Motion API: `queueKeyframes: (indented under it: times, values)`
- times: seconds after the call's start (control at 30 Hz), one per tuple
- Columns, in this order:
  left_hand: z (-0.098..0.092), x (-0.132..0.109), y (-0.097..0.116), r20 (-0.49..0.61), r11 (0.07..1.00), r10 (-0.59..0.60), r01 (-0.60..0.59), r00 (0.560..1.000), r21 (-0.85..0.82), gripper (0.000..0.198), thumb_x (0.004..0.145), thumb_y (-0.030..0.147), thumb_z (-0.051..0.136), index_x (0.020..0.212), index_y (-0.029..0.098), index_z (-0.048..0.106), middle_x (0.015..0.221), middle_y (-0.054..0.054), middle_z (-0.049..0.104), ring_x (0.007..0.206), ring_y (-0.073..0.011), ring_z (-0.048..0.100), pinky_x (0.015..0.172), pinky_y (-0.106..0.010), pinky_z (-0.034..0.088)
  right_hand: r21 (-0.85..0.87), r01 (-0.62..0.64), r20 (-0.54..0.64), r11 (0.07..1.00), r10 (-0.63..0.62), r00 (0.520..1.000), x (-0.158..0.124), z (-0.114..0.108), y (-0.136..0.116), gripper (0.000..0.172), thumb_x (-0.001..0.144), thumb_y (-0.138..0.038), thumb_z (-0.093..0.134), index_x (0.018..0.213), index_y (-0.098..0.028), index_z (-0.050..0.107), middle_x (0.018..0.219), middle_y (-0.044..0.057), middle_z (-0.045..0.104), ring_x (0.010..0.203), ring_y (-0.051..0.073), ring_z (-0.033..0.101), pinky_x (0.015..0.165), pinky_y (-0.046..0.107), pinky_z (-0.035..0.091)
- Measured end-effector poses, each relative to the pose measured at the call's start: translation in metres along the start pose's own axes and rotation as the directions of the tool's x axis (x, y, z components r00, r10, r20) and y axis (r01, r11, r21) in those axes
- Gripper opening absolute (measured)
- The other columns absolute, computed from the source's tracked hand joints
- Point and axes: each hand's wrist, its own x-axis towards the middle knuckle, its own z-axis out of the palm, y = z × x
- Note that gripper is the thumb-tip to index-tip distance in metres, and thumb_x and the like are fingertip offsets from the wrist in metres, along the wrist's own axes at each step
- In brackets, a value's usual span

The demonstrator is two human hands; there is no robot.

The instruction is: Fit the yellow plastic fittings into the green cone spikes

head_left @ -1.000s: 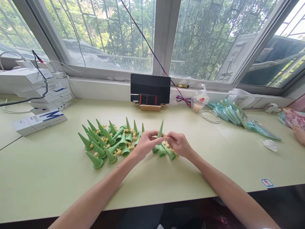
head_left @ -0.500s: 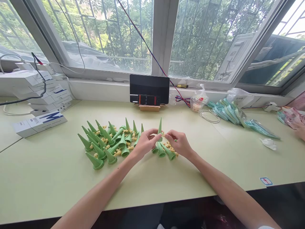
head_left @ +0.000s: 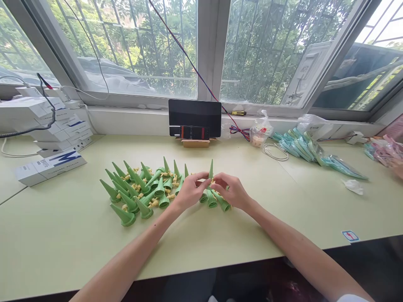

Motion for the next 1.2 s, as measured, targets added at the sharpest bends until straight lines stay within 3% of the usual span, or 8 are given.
queueKeyframes:
  times: [0.17, 0.37, 0.47, 0.53, 0.63, 0.87, 1.07, 1.2]
  values:
    - [0.001, -0.001, -0.001, -0.011, 1.000, -0.015, 0.015, 1.000, 0.003, 0.028, 0.080, 0.043, 0.064, 0.083, 0.015, 0.069, 0.072, -0.005, 0.064, 0.064, -0.0163, 0.055, 0.052, -0.023, 0.041, -0.025, 0.028, 0.006, 0.999, -0.028, 1.000, -0.001, 0.002, 0.001, 0.022, 0.092, -0.043, 0.056, 0.088, -0.021, 0.056, 0.071, -0.001, 0.056, 0.061, 0.012, 0.048, 0.058, 0.025, 0.041]
    - [-0.001, 0.000, 0.002, -0.012, 1.000, 0.001, -0.001, 1.000, 0.000, 0.029, 0.084, 0.042, 0.060, 0.094, 0.016, 0.068, 0.089, -0.007, 0.067, 0.066, -0.0149, 0.058, 0.053, -0.023, 0.040, -0.049, -0.015, -0.007, 0.999, 0.015, 1.000, 0.000, 0.002, -0.001, 0.024, 0.092, -0.045, 0.054, 0.094, -0.021, 0.057, 0.067, -0.002, 0.056, 0.057, 0.012, 0.047, 0.057, 0.024, 0.042]
    - [-0.004, 0.001, 0.000, -0.159, 0.999, 0.011, -0.004, 0.987, 0.039, 0.030, 0.083, 0.043, 0.062, 0.097, 0.017, 0.067, 0.095, -0.007, 0.067, 0.064, -0.0142, 0.059, 0.056, -0.024, 0.041, -0.056, -0.039, -0.073, 0.998, 0.034, 0.997, 0.001, 0.000, -0.001, 0.026, 0.093, -0.045, 0.052, 0.097, -0.019, 0.058, 0.064, -0.003, 0.055, 0.054, 0.011, 0.047, 0.056, 0.024, 0.042]
    - [-0.006, 0.002, -0.005, -0.282, 0.987, 0.052, -0.006, 0.958, 0.163, 0.027, 0.083, 0.042, 0.062, 0.094, 0.018, 0.066, 0.089, -0.005, 0.068, 0.052, -0.0110, 0.052, 0.053, -0.025, 0.037, -0.069, -0.057, -0.118, 0.996, 0.048, 0.992, 0.002, -0.002, 0.000, 0.028, 0.095, -0.045, 0.049, 0.095, -0.019, 0.058, 0.064, -0.003, 0.053, 0.055, 0.011, 0.048, 0.056, 0.024, 0.042]
    - [-0.007, 0.002, -0.011, -0.315, 0.915, 0.141, -0.002, 0.938, 0.404, 0.020, 0.086, 0.036, 0.060, 0.093, 0.019, 0.065, 0.078, -0.003, 0.067, 0.047, -0.0103, 0.045, 0.056, -0.026, 0.037, -0.075, -0.073, -0.137, 0.995, 0.062, 0.989, 0.002, -0.003, 0.002, 0.029, 0.096, -0.045, 0.046, 0.092, -0.019, 0.059, 0.066, -0.001, 0.053, 0.057, 0.012, 0.049, 0.056, 0.024, 0.041]
    - [-0.006, 0.001, -0.010, -0.319, 0.731, 0.257, 0.033, 0.912, 0.682, 0.025, 0.090, 0.030, 0.050, 0.107, 0.015, 0.063, 0.092, -0.009, 0.070, 0.071, -0.0198, 0.062, 0.066, -0.028, 0.042, -0.086, -0.070, -0.116, 0.994, 0.060, 0.991, 0.001, -0.002, 0.006, 0.030, 0.096, -0.043, 0.045, 0.089, -0.018, 0.059, 0.070, 0.001, 0.056, 0.059, 0.012, 0.048, 0.058, 0.024, 0.040]
    - [-0.006, -0.003, -0.002, -0.303, 0.519, 0.124, 0.198, 0.945, 0.831, 0.025, 0.089, 0.028, 0.046, 0.106, 0.018, 0.062, 0.070, -0.005, 0.065, 0.063, -0.0222, 0.061, 0.054, -0.028, 0.031, -0.080, -0.063, -0.106, 0.995, 0.055, 0.993, 0.002, -0.002, 0.006, 0.030, 0.096, -0.042, 0.046, 0.085, -0.018, 0.059, 0.066, -0.001, 0.053, 0.057, 0.011, 0.045, 0.056, 0.024, 0.038]
    - [-0.007, -0.004, 0.000, -0.288, 0.446, 0.036, 0.243, 0.957, 0.862, 0.025, 0.086, 0.026, 0.045, 0.103, 0.019, 0.062, 0.065, -0.005, 0.064, 0.063, -0.0230, 0.061, 0.053, -0.028, 0.027, -0.070, -0.063, -0.100, 0.996, 0.055, 0.993, 0.002, -0.003, 0.005, 0.030, 0.096, -0.041, 0.045, 0.083, -0.018, 0.058, 0.065, -0.001, 0.052, 0.056, 0.011, 0.044, 0.056, 0.024, 0.038]
